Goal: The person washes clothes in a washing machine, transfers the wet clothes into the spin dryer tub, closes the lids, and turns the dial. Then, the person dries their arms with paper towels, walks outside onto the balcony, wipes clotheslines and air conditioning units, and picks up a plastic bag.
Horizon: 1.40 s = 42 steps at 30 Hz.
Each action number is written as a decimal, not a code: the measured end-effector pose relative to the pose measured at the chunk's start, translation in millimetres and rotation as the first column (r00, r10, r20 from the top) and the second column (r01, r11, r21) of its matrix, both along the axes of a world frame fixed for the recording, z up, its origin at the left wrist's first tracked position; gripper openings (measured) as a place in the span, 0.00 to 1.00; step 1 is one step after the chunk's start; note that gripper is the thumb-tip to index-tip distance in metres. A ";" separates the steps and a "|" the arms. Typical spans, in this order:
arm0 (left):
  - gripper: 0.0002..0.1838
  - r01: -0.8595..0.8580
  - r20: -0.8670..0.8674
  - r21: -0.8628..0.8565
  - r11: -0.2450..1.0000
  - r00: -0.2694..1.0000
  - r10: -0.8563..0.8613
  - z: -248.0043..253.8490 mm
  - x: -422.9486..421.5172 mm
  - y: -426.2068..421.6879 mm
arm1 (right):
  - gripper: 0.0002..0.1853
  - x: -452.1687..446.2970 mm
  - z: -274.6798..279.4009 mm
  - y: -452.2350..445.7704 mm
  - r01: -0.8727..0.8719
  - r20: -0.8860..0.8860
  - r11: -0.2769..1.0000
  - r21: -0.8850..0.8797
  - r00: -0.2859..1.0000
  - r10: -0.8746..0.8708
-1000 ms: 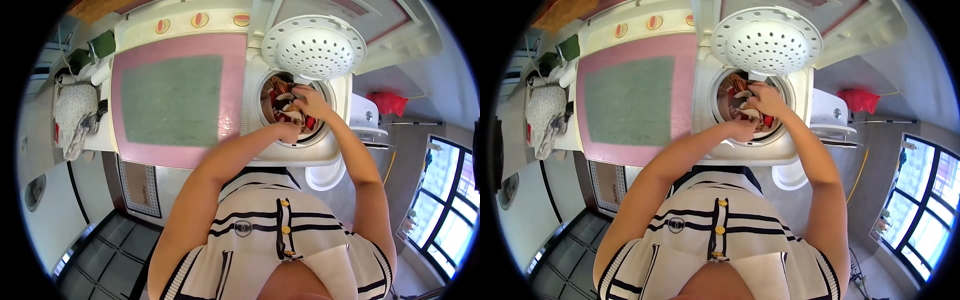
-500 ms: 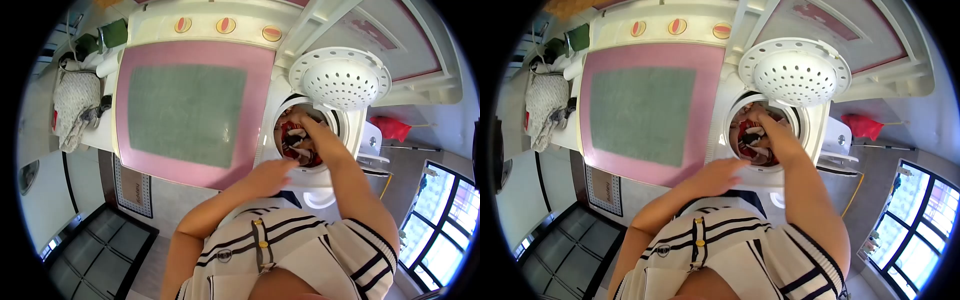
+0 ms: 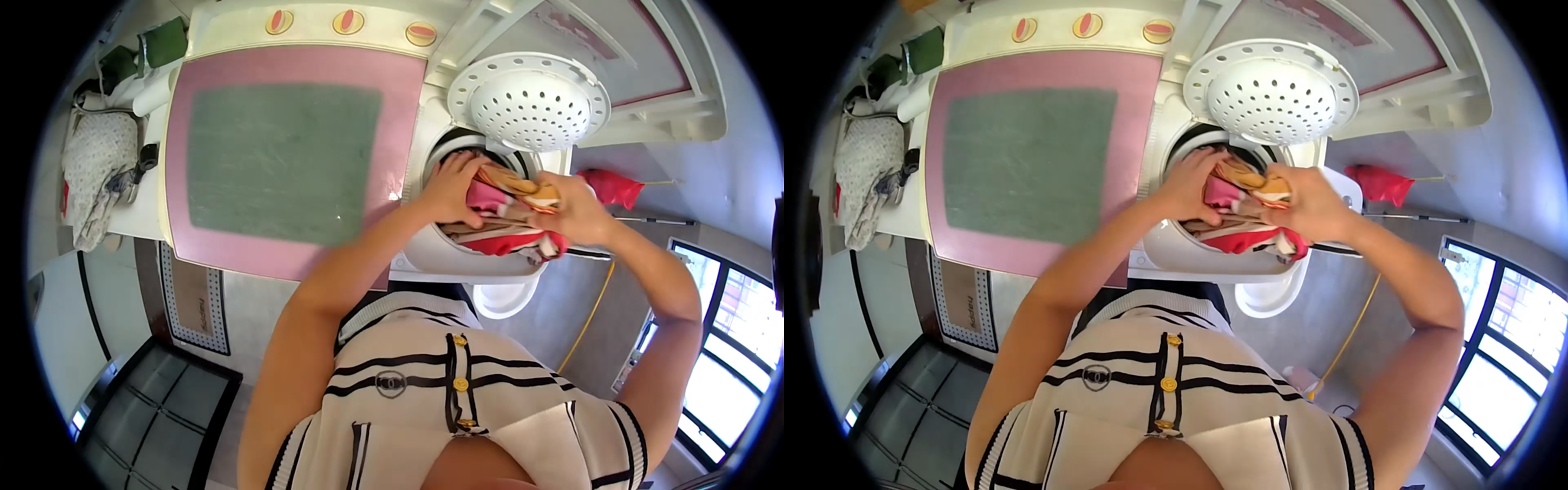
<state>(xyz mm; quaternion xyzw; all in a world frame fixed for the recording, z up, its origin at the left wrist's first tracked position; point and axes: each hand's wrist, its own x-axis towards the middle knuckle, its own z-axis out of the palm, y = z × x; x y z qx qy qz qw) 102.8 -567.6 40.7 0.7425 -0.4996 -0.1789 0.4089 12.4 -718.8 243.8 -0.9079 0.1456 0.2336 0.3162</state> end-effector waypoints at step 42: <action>0.15 0.807 -0.644 0.319 0.496 0.569 -0.511 -70.7 -69.9 -36.5 | 0.35 28.2 -327.5 -38.9 0.463 -0.239 0.885 0.040 0.865 -0.441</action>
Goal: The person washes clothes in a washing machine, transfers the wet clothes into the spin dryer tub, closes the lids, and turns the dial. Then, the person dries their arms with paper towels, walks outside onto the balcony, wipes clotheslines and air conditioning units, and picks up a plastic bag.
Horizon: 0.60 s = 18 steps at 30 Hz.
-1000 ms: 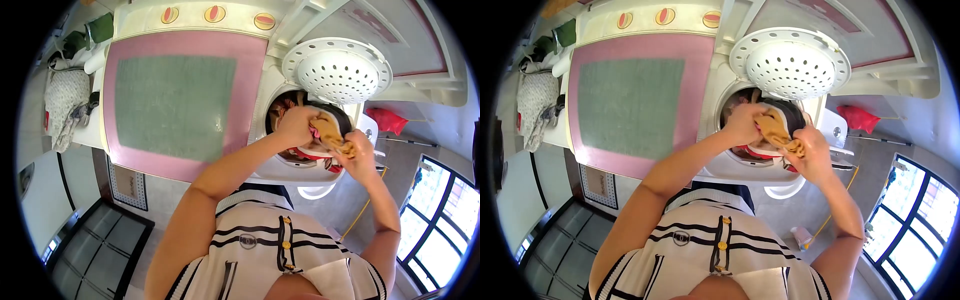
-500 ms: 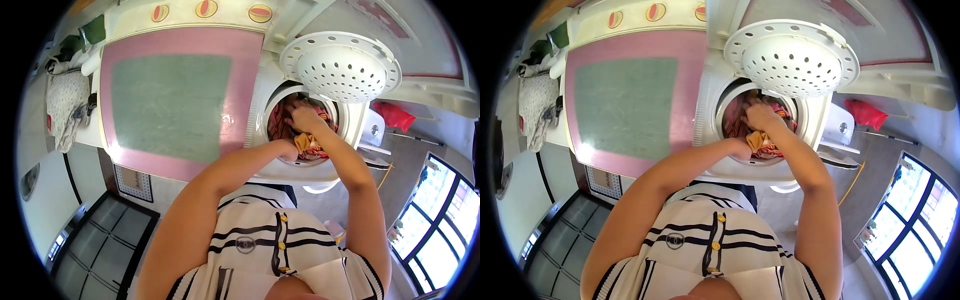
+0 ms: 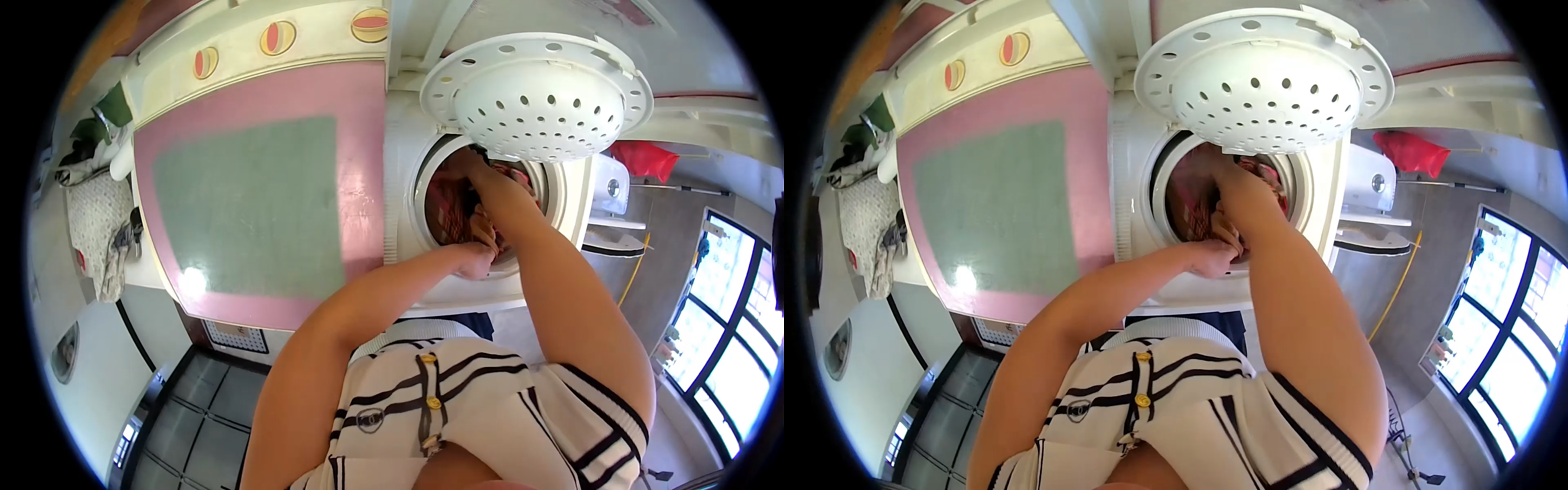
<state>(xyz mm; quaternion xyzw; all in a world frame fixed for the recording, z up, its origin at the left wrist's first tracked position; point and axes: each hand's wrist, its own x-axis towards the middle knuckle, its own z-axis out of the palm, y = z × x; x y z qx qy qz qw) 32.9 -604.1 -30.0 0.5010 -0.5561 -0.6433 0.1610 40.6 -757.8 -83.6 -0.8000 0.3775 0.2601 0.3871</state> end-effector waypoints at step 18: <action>0.09 -0.049 0.399 -0.450 0.891 0.882 0.250 93.6 7.8 46.5 | 0.22 -47.9 174.0 -3.4 -0.175 0.229 0.923 0.342 0.968 0.098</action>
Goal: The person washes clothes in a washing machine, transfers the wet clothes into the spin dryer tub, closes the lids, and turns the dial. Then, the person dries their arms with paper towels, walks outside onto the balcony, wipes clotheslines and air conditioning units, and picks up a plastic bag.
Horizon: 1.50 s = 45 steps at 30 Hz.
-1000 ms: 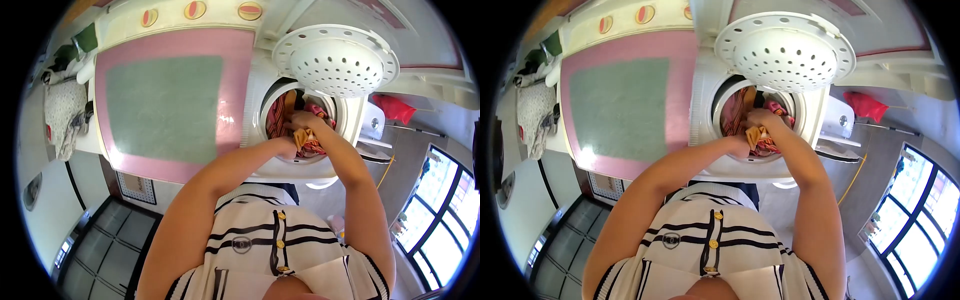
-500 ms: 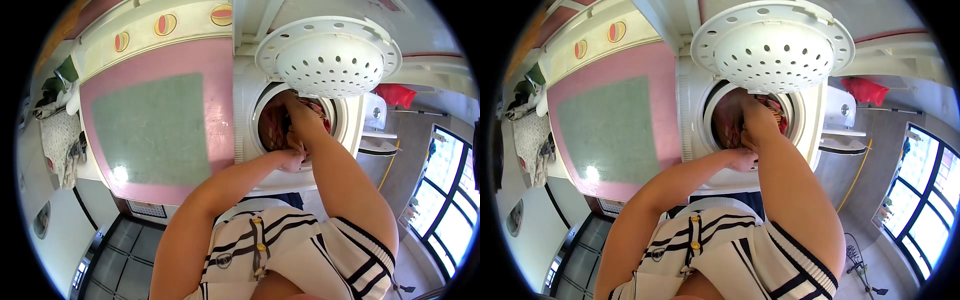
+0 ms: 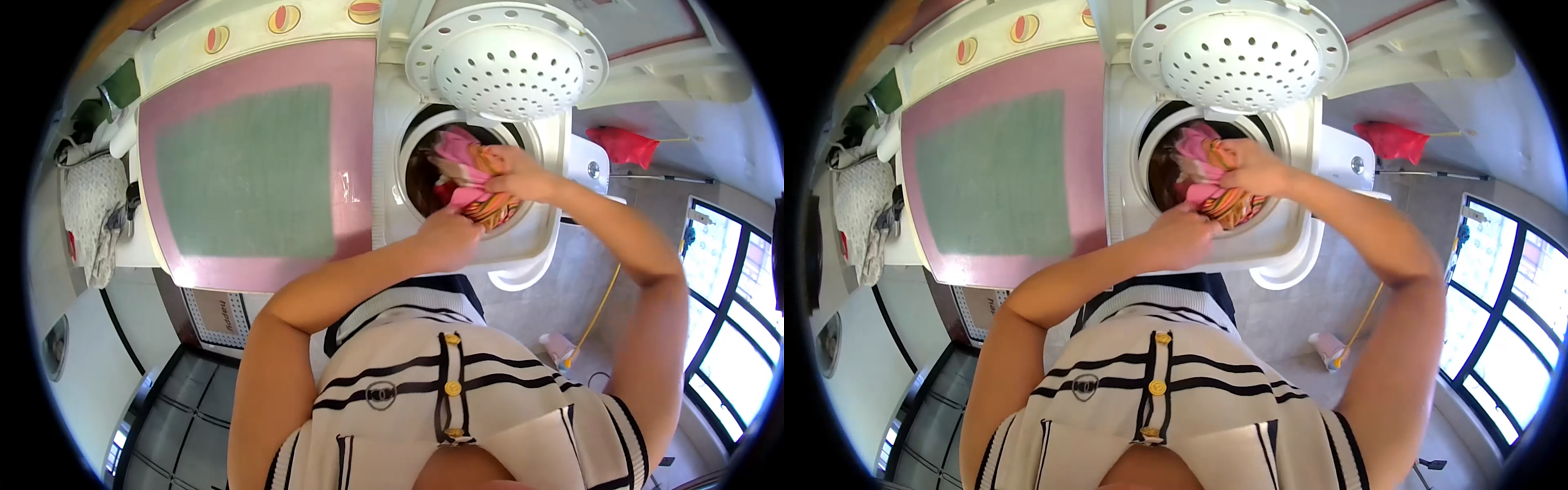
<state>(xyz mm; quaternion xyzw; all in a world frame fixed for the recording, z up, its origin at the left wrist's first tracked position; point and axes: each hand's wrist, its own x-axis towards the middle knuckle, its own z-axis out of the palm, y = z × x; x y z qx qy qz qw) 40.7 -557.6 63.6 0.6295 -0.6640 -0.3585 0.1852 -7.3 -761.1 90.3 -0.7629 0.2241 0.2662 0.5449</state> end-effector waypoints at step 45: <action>0.07 -0.735 0.132 -0.667 0.123 0.046 0.990 -14.4 72.3 233.3 | 0.19 55.5 -184.3 69.0 -0.559 0.170 0.397 -0.728 0.413 0.895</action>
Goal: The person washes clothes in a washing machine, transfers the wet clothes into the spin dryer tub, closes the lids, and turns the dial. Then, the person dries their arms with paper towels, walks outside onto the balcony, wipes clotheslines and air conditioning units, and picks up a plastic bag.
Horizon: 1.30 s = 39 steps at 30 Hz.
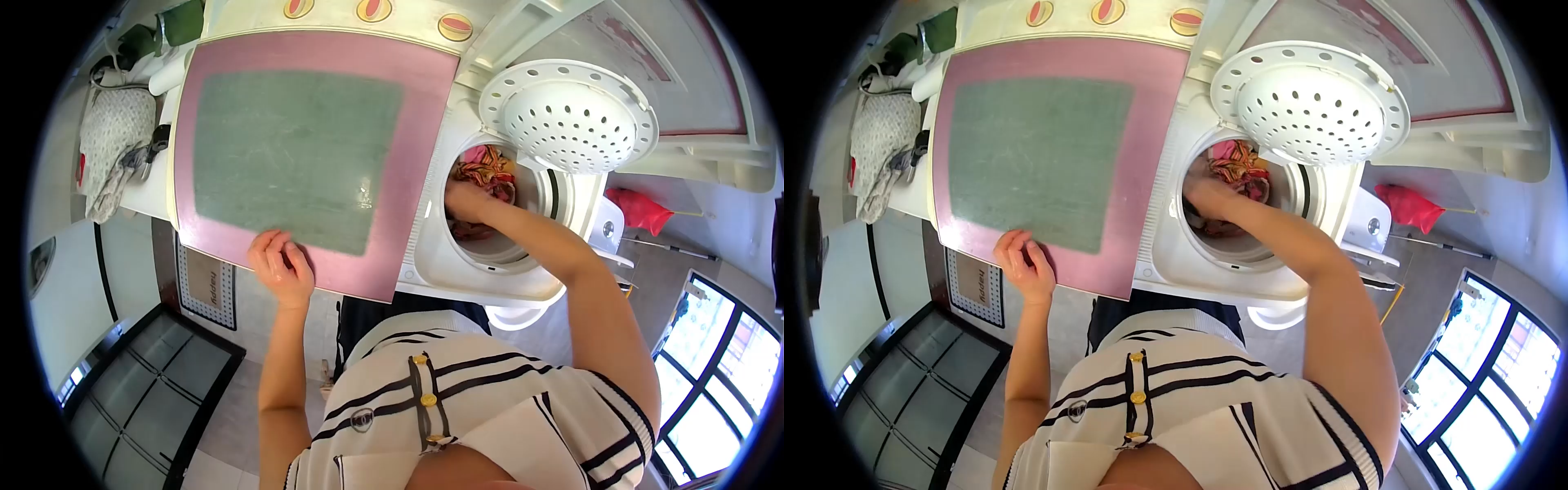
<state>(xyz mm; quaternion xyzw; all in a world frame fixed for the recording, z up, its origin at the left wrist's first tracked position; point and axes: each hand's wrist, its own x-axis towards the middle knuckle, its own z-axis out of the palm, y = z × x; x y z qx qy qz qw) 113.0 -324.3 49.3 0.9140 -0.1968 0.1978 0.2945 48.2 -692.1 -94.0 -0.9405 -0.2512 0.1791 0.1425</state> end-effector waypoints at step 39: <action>0.06 0.023 -0.070 0.106 0.994 0.997 -0.016 1.4 2.5 -2.0 | 0.59 -25.0 59.9 -40.0 0.795 -0.222 0.604 0.059 0.600 -0.769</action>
